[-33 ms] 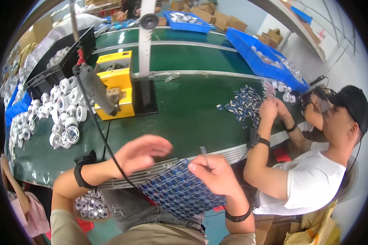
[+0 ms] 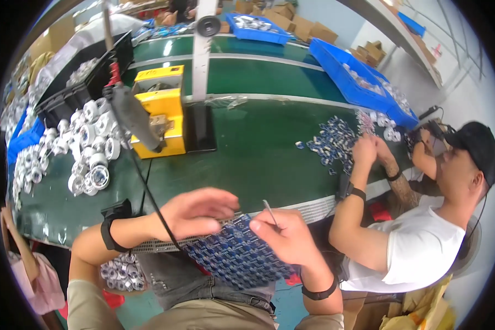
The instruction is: Assembling small electronic parts into a grid tray and using an electric screwdriver to secure components at a factory workbench.
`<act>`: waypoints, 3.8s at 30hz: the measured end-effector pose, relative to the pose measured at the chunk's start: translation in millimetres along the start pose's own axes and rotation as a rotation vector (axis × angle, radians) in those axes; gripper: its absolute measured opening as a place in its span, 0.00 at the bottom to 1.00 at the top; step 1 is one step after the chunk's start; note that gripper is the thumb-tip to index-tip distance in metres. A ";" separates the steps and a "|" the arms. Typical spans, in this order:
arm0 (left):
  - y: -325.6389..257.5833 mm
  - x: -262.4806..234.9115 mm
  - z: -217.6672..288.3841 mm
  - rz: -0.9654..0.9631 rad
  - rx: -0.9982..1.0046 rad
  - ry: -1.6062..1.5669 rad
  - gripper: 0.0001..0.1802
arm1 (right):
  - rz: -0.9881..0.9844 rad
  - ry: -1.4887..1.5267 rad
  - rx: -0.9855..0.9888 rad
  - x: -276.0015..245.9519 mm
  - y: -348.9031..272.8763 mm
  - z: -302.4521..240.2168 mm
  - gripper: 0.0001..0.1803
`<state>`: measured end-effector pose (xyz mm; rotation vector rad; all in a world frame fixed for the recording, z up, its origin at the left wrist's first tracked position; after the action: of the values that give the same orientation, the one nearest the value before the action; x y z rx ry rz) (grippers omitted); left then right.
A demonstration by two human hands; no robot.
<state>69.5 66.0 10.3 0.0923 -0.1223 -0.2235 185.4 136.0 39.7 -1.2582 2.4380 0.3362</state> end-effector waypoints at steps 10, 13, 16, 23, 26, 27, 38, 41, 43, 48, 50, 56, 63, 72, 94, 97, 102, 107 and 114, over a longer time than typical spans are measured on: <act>-10.5 24.9 -23.7 -0.058 -0.020 0.448 0.20 | -0.054 0.273 0.038 39.5 8.8 18.9 0.04; -16.6 21.3 -15.3 0.074 0.104 0.569 0.19 | -0.116 0.376 0.085 49.6 5.8 24.4 0.04; -15.8 24.8 -24.6 0.027 0.098 0.614 0.18 | -0.142 0.489 0.146 55.6 4.5 34.9 0.04; -16.9 28.8 -19.8 0.019 0.173 0.588 0.13 | -0.153 0.549 0.189 55.7 -3.0 43.2 0.04; -17.5 22.8 -18.8 0.077 0.174 0.558 0.13 | -0.061 0.480 0.200 43.8 -5.7 46.2 0.04; -18.0 21.9 -15.6 0.102 0.199 0.556 0.12 | -0.107 0.477 0.197 44.7 -8.9 51.8 0.04; -21.0 26.3 -10.0 0.073 0.219 0.580 0.14 | -0.153 0.594 0.177 51.1 -14.0 51.2 0.04; -20.6 24.0 -10.4 0.082 0.177 0.590 0.12 | -0.085 0.475 0.246 36.8 -19.4 59.4 0.04; -19.2 26.3 -9.2 0.078 0.180 0.586 0.12 | -0.176 0.416 0.148 38.7 -24.4 55.4 0.04; -22.1 28.2 -10.6 0.064 0.182 0.586 0.12 | -0.165 0.452 0.307 45.7 -29.2 61.1 0.04; -22.8 29.3 -8.7 0.051 0.199 0.586 0.12 | -0.201 0.473 0.301 48.0 -29.6 61.4 0.05; -21.5 23.5 -4.4 0.094 0.236 0.544 0.10 | -0.192 0.462 0.230 38.5 -33.7 60.8 0.04; -21.0 27.7 -5.0 0.026 0.161 0.561 0.11 | -0.266 0.501 0.142 39.2 -33.2 60.3 0.06; -19.1 15.8 -3.6 0.112 0.164 0.476 0.13 | -0.146 0.473 0.282 21.2 -42.6 78.6 0.08; -18.6 15.8 6.3 0.045 0.173 0.408 0.07 | -0.182 0.726 0.256 25.5 -61.9 93.1 0.08; -16.7 21.1 14.5 0.034 0.224 0.441 0.07 | -0.217 0.831 0.218 29.7 -66.4 83.9 0.10; -30.2 -9.0 -11.4 0.230 0.092 0.556 0.10 | -0.071 0.604 0.175 17.9 -76.8 92.6 0.12; -43.9 -54.6 -39.6 0.232 0.024 0.294 0.13 | 0.051 0.443 0.389 49.5 -193.9 163.0 0.16; -39.4 -11.2 -52.7 0.101 -0.345 0.153 0.25 | 0.907 1.065 1.306 136.9 -583.5 329.9 0.07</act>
<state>57.1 34.4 -47.2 -0.2393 0.0643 -0.1336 663.1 -173.8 -339.6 0.4264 2.7361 -1.8089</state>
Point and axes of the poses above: each hand's wrist, its own y-axis towards the middle knuckle, its own x-axis out of the palm, z = x × y, the point moved 10 cm from there along y, towards the middle knuckle, and after that the axes turned 1 degree about z, right-handed, at the moved point
